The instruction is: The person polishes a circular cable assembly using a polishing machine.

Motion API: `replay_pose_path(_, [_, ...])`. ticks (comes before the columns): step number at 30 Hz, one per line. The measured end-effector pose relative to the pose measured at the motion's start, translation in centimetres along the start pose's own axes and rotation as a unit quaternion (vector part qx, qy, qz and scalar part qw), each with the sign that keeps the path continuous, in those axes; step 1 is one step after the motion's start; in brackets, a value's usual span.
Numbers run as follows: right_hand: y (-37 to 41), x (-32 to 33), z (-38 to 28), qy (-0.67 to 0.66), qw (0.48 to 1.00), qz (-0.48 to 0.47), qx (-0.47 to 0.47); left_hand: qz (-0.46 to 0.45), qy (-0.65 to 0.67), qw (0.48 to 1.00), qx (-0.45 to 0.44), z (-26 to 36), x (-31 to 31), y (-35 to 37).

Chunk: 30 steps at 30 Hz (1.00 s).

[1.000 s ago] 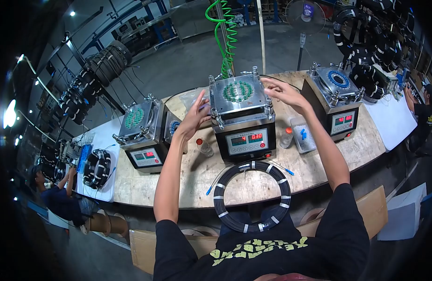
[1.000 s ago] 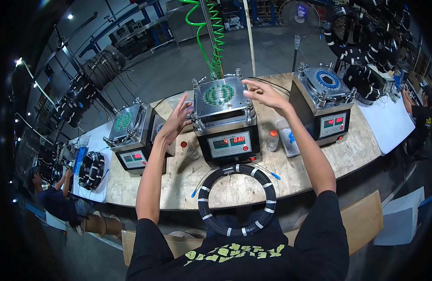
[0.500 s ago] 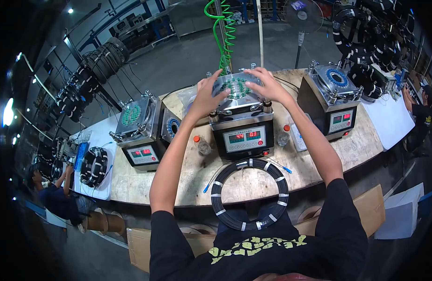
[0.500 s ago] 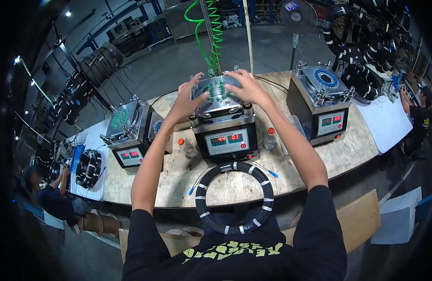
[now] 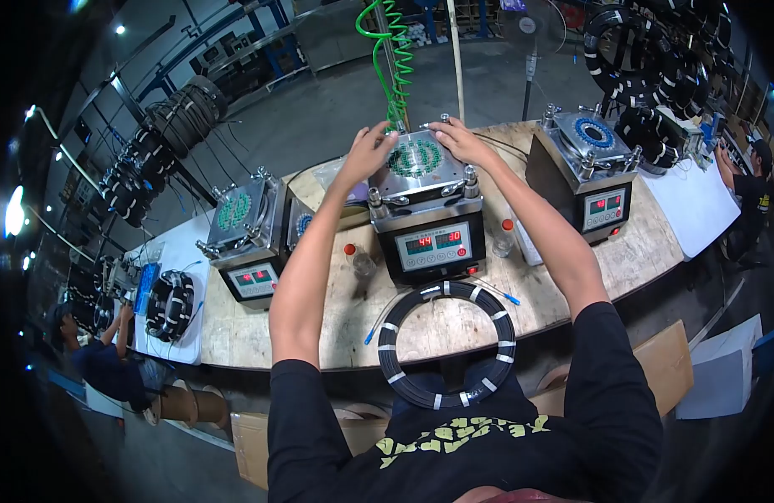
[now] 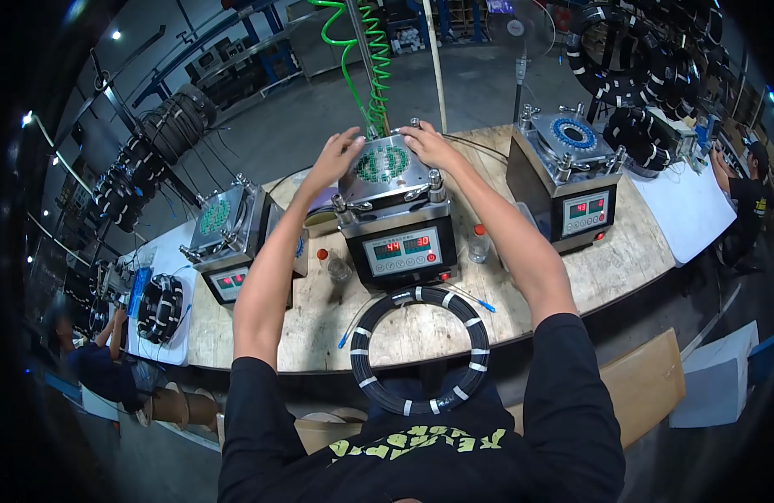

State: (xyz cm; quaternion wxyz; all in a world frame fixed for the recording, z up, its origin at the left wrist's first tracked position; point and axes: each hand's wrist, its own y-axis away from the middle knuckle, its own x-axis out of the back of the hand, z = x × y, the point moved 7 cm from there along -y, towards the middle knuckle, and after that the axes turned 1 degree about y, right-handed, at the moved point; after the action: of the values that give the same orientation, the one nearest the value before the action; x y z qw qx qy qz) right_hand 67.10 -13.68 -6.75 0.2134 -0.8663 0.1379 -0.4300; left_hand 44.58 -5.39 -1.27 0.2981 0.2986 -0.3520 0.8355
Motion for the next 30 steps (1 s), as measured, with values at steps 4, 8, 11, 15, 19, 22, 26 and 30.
replay_pose_path(4, [4.8,3.3,-1.7,-0.145,0.987,0.054,0.046,0.055,0.161,0.985,-0.007,-0.8,1.2,3.7])
replay_pose_path(8, [12.3,3.9,1.5,-0.001,0.987,-0.074,-0.146,0.068,0.177,0.980,0.058,0.3,2.4,11.4])
replay_pose_path(11, [17.4,3.4,0.0,0.118,0.947,-0.224,-0.195,0.059,0.192,0.976,0.087,0.4,1.8,16.3])
replay_pose_path(15, [21.9,3.3,-1.2,0.229,0.938,-0.219,-0.142,0.014,0.183,0.977,0.106,1.0,0.4,20.3])
replay_pose_path(19, [22.9,3.6,0.0,0.205,0.927,-0.263,-0.173,-0.032,0.203,0.970,0.127,0.5,-2.1,24.1])
replay_pose_path(22, [23.7,4.8,-2.1,0.244,0.935,-0.205,-0.154,-0.006,0.163,0.980,0.117,-0.2,-3.0,27.0])
replay_pose_path(26, [24.5,6.0,-9.2,0.328,0.945,0.005,0.000,-0.101,0.080,0.986,0.105,-3.1,-6.8,31.9])
replay_pose_path(30, [28.1,0.2,-8.3,0.128,0.989,-0.004,-0.076,-0.142,0.036,0.979,0.143,-5.2,-10.7,34.8])
